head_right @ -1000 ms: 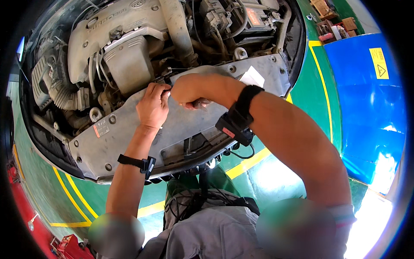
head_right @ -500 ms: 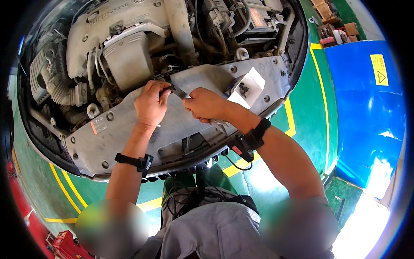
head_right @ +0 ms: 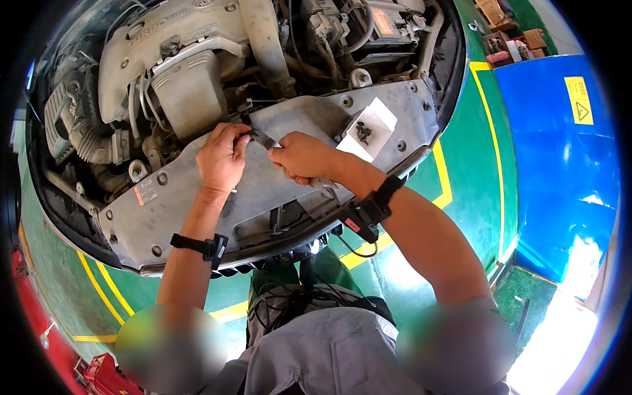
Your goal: The person uses a wrench to tighten bolts on the front metal panel of a car with the hood open. They systematically move from one bolt to another, securing the panel to the vehicle's frame.
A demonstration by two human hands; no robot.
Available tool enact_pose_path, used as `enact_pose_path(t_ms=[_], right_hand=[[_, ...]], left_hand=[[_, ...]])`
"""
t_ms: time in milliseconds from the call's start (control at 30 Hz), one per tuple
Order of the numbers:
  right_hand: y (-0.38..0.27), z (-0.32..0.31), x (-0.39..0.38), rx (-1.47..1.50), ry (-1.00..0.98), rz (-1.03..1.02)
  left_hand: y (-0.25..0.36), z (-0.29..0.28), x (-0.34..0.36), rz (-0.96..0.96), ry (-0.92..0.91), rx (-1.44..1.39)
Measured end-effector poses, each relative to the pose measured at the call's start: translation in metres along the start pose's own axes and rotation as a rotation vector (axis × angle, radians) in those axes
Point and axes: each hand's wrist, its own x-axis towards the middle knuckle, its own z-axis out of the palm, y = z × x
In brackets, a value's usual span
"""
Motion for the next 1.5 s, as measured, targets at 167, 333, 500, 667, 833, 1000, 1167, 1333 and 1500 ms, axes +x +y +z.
enact_pose_path(t_ms=[167,333,500,667,833,1000,1167,1333,1500], right_hand=[[-0.016,0.004,-0.007,-0.103,0.023,-0.037],[-0.014,0.001,-0.004,-0.155,-0.025,-0.006],[-0.03,0.009,-0.016,-0.056,0.052,0.114],[-0.013,0.018,-0.007,-0.052,0.083,0.044],[0.027,0.038,0.006,0.188,0.111,-0.105],[0.04,0.055,0.012,0.21,0.219,-0.1],[0.051,0.061,0.018,-0.028,0.378,-0.247],[0.068,0.068,0.031,-0.241,0.553,-0.486],[0.035,0.047,0.003,0.115,0.215,-0.074]], left_hand=[[-0.003,0.0,-0.003,0.005,0.012,-0.011],[-0.001,-0.002,-0.003,-0.032,-0.009,-0.039],[-0.005,-0.003,-0.005,-0.031,-0.008,-0.053],[-0.004,-0.002,-0.002,-0.029,-0.006,-0.05],[-0.004,0.001,-0.002,-0.003,0.011,-0.062],[-0.004,0.002,-0.003,-0.021,0.021,-0.048],[-0.004,0.002,-0.003,-0.001,0.033,-0.031],[-0.005,0.002,-0.002,0.033,0.036,-0.027],[-0.004,0.0,-0.004,0.002,0.011,0.002]])
